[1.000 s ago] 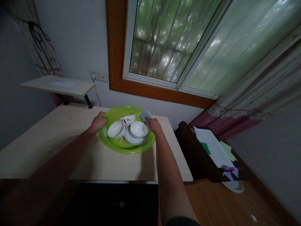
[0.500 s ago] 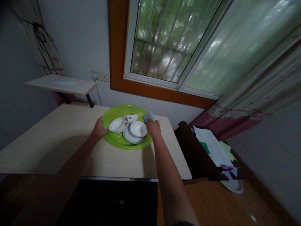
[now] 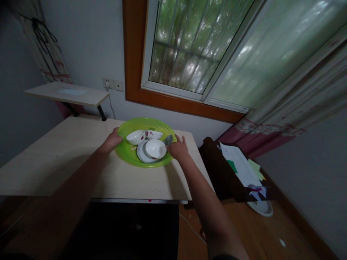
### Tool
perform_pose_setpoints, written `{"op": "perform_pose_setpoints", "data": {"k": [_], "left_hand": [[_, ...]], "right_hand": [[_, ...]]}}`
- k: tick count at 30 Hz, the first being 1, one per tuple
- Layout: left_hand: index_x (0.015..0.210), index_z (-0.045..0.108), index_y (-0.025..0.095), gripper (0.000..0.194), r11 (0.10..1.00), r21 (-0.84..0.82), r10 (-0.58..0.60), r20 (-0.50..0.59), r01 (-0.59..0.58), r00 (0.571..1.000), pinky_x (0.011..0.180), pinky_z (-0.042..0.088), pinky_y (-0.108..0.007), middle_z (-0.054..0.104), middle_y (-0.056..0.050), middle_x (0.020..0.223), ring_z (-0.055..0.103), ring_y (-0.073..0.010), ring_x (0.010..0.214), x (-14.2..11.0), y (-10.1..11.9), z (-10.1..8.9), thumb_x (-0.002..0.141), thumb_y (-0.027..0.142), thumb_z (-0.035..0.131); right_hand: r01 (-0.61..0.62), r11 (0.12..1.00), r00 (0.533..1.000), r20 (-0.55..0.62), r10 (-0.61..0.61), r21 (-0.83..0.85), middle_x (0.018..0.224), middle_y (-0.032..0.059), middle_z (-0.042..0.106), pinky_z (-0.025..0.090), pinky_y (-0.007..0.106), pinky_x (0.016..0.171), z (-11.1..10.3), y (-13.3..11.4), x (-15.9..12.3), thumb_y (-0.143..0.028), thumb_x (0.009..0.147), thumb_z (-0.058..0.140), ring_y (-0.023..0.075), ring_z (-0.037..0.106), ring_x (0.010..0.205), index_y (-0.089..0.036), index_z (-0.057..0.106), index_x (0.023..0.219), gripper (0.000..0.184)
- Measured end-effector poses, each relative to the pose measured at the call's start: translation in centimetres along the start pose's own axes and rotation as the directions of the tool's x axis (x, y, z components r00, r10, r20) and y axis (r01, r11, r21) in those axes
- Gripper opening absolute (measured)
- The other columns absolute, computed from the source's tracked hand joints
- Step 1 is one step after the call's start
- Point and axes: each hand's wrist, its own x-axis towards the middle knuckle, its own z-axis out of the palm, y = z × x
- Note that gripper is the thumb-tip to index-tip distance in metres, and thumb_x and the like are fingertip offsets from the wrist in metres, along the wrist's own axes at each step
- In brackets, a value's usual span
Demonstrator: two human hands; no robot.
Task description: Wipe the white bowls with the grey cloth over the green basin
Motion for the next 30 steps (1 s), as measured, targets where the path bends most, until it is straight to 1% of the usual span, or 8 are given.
{"op": "perform_pose_setpoints", "data": {"k": [3, 6, 10, 12, 16, 21, 26, 30], "left_hand": [[0.140, 0.046, 0.018, 0.068, 0.996, 0.069, -0.051, 0.013, 0.050, 0.999, 0.084, 0.055, -0.038, 0.067, -0.021, 0.128, 0.069, -0.0346, 0.111, 1.5, 0.3, 0.0, 0.077, 0.026, 0.068], [0.139, 0.049, 0.020, 0.063, 0.987, 0.158, -0.031, 0.002, 0.030, 1.000, 0.085, 0.054, -0.042, 0.068, -0.022, 0.125, 0.069, -0.0372, 0.110, 2.6, 0.3, 0.1, 0.079, 0.031, 0.066], [0.140, 0.050, 0.023, 0.060, 0.964, 0.267, 0.000, -0.012, 0.003, 1.000, 0.086, 0.053, -0.046, 0.069, -0.022, 0.122, 0.069, -0.0388, 0.109, 3.2, 0.2, 0.1, 0.083, 0.037, 0.063], [0.141, 0.050, 0.025, 0.060, 0.958, 0.285, 0.024, -0.005, -0.022, 1.000, 0.085, 0.053, -0.046, 0.070, -0.022, 0.122, 0.069, -0.0391, 0.109, 3.4, 0.2, 0.1, 0.084, 0.039, 0.061], [0.142, 0.050, 0.025, 0.061, 0.961, 0.274, 0.036, 0.025, -0.041, 0.999, 0.085, 0.053, -0.044, 0.070, -0.022, 0.123, 0.069, -0.0386, 0.110, 3.9, 0.1, 0.0, 0.084, 0.041, 0.061], [0.144, 0.048, 0.026, 0.065, 0.968, 0.243, 0.053, 0.040, -0.061, 0.998, 0.083, 0.053, -0.038, 0.070, -0.019, 0.125, 0.070, -0.0348, 0.111, 4.5, -0.2, 0.3, 0.082, 0.036, 0.064], [0.146, 0.048, 0.027, 0.067, 0.971, 0.225, 0.075, 0.043, -0.082, 0.996, 0.082, 0.053, -0.036, 0.070, -0.018, 0.125, 0.070, -0.0336, 0.111, 4.7, -0.4, 0.4, 0.081, 0.028, 0.063], [0.146, 0.048, 0.027, 0.068, 0.976, 0.203, 0.067, 0.052, -0.076, 0.996, 0.080, 0.052, -0.035, 0.071, -0.017, 0.125, 0.071, -0.0330, 0.107, 4.5, -0.4, 0.2, 0.080, 0.029, 0.065]], "right_hand": [[0.076, 0.997, 0.996, 0.041, -0.076, -0.011, 0.118, 0.0162, 0.076, 0.015, 0.055, 0.124, -0.4, 0.3, -0.1, -0.049, 0.105, 0.037, 0.0337, 0.035, 0.149, -0.018, 0.081, 0.097, 0.054], [0.169, 0.984, 0.986, 0.014, -0.168, -0.061, 0.113, 0.0170, 0.076, 0.028, 0.048, 0.119, -0.6, 0.2, 0.1, -0.049, 0.105, 0.038, 0.0340, 0.047, 0.138, -0.016, 0.081, 0.099, 0.054], [0.348, 0.936, 0.937, 0.054, -0.346, -0.057, 0.112, 0.0161, 0.074, 0.038, 0.041, 0.112, -1.0, 0.2, 0.9, -0.043, 0.106, 0.037, 0.0302, 0.057, 0.125, -0.015, 0.080, 0.101, 0.052], [0.376, 0.927, 0.924, 0.071, -0.375, 0.005, 0.118, 0.0149, 0.073, 0.041, 0.038, 0.110, -1.2, 0.2, 1.2, -0.044, 0.105, 0.038, 0.0283, 0.058, 0.124, -0.016, 0.080, 0.102, 0.050], [0.322, 0.937, 0.919, 0.195, -0.344, 0.137, 0.114, 0.0096, 0.076, 0.048, 0.033, 0.102, -1.2, 0.4, 1.1, -0.050, 0.107, 0.031, 0.0227, 0.068, 0.110, -0.022, 0.080, 0.098, 0.057], [0.230, 0.970, 0.922, 0.304, -0.241, 0.073, 0.100, 0.0125, 0.079, 0.052, 0.036, 0.096, -0.7, 0.8, 1.0, -0.065, 0.104, 0.018, 0.0255, 0.073, 0.104, -0.021, 0.081, 0.091, 0.078], [0.193, 0.980, 0.957, 0.228, -0.179, -0.040, 0.110, 0.0144, 0.078, 0.048, 0.040, 0.105, -0.1, 1.0, 2.6, -0.051, 0.104, 0.038, 0.0295, 0.070, 0.114, -0.019, 0.081, 0.103, 0.053], [0.213, 0.974, 0.963, 0.187, -0.195, -0.080, 0.127, 0.0150, 0.073, 0.040, 0.041, 0.114, 0.2, 0.5, 4.3, -0.035, 0.103, 0.040, 0.0292, 0.064, 0.125, -0.016, 0.078, 0.113, 0.043]]}}
